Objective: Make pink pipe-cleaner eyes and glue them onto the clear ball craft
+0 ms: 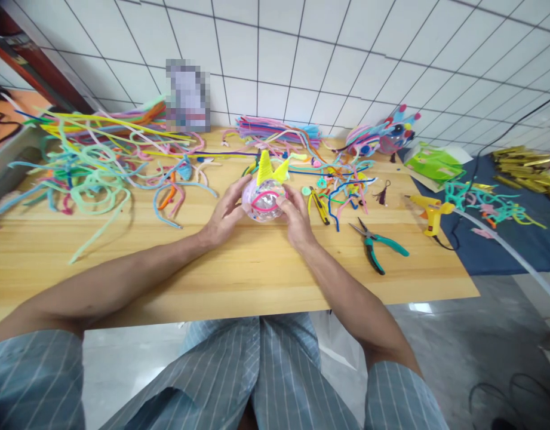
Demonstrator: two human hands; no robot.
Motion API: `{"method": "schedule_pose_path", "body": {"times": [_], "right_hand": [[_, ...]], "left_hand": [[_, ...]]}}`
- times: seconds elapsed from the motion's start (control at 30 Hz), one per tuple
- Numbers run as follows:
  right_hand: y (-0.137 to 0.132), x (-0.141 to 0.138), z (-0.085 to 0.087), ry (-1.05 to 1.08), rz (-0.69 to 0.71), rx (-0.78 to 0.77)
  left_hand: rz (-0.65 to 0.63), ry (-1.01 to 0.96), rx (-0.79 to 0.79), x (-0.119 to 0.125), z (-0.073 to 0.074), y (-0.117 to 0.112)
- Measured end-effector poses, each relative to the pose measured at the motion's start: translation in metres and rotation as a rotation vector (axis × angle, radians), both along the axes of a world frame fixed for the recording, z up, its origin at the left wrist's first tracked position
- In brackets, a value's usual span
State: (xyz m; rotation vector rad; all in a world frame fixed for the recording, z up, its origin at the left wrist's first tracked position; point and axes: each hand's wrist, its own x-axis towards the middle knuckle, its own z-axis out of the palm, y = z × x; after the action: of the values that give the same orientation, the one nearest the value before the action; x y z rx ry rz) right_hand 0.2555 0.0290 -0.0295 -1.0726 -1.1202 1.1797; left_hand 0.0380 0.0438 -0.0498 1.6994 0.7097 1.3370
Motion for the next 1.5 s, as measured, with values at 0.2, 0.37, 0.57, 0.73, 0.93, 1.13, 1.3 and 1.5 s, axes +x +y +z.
{"method": "schedule_pose_path", "body": {"times": [0.2, 0.37, 0.57, 0.73, 0.93, 1.13, 1.3, 1.5], "right_hand": [[-0.002, -0.003, 0.004, 0.03, -0.012, -0.016], [0.0, -0.003, -0.003, -0.006, -0.067, 0.035], [-0.001, -0.001, -0.007, -0.154, -0.064, 0.148], [-0.006, -0.002, -0.001, -0.188, -0.094, 0.157], [-0.008, -0.002, 0.001, -0.243, -0.104, 0.162], [-0.009, -0.002, 0.001, -0.27, -0.111, 0.156], [-0.009, 0.0, 0.0, -0.291, -0.106, 0.169], [-0.009, 0.002, 0.0, -0.326, -0.098, 0.178]], "left_hand": [[0.101, 0.062, 0.152, 0.005, 0.008, -0.012], [0.162, 0.043, 0.1, 0.005, 0.011, -0.015], [0.227, 0.084, 0.183, 0.002, 0.012, -0.011], [0.288, 0.191, 0.312, -0.002, 0.015, -0.008], [0.315, 0.223, 0.354, -0.002, 0.013, -0.008], [0.337, 0.27, 0.418, -0.002, 0.014, -0.005], [0.348, 0.283, 0.498, -0.002, 0.013, -0.003], [0.323, 0.293, 0.494, -0.004, 0.012, -0.005]]}}
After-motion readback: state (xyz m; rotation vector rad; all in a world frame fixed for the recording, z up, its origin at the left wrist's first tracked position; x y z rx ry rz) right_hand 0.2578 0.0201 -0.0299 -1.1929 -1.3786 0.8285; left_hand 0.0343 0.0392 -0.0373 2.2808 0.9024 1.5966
